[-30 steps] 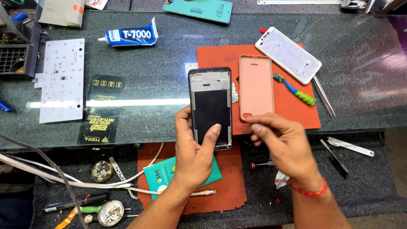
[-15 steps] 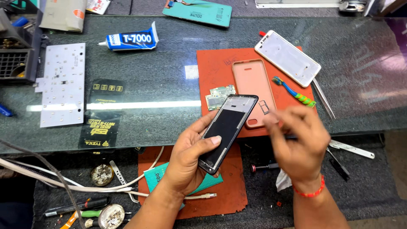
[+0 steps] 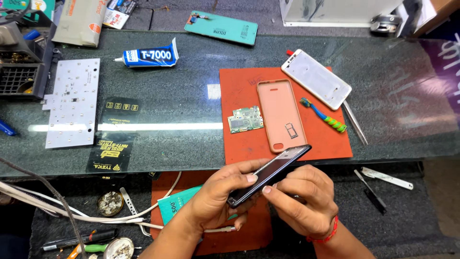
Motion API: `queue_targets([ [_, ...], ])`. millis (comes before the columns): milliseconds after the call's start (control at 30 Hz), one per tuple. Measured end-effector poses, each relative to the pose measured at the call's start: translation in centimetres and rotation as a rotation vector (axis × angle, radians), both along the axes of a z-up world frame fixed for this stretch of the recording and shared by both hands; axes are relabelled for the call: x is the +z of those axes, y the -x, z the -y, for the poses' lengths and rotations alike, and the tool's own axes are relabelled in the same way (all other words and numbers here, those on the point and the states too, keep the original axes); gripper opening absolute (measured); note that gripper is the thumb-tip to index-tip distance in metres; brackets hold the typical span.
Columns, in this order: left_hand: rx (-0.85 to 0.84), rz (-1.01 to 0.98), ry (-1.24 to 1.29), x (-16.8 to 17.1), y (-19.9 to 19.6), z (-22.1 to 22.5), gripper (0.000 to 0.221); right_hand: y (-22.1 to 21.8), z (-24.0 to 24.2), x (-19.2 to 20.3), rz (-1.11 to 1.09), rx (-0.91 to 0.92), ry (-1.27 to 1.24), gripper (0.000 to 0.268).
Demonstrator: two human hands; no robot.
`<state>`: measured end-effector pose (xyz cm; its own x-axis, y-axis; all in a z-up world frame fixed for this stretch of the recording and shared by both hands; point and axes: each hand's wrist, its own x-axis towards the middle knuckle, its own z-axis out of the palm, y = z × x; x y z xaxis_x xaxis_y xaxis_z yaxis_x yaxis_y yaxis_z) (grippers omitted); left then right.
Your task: The person removes the protective case from a mobile phone, detaches the phone's back cover, and unscrews its internal components using a screwdriver.
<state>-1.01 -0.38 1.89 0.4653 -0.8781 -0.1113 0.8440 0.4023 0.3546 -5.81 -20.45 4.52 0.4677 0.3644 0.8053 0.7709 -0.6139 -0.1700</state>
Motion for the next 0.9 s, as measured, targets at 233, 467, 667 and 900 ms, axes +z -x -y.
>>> queue_targets([
  [233,0.040,0.053,-0.061,0.1,0.1,0.0,0.064,0.7,-0.4,-0.2,-0.037,-0.064,-0.004,0.030],
  [467,0.125,0.159,-0.165,0.6,-0.1,-0.4,0.067,0.6,-0.5,-0.1,-0.019,-0.003,0.048,0.029],
  [667,0.188,0.271,-0.216,-0.1,-0.1,-1.0,0.069,0.0,-0.3,0.0,-0.042,0.047,0.080,0.027],
  [900,0.207,0.295,-0.338,0.0,0.1,-0.6,0.070,-1.1,-0.1,-0.3,-0.001,0.097,0.090,0.021],
])
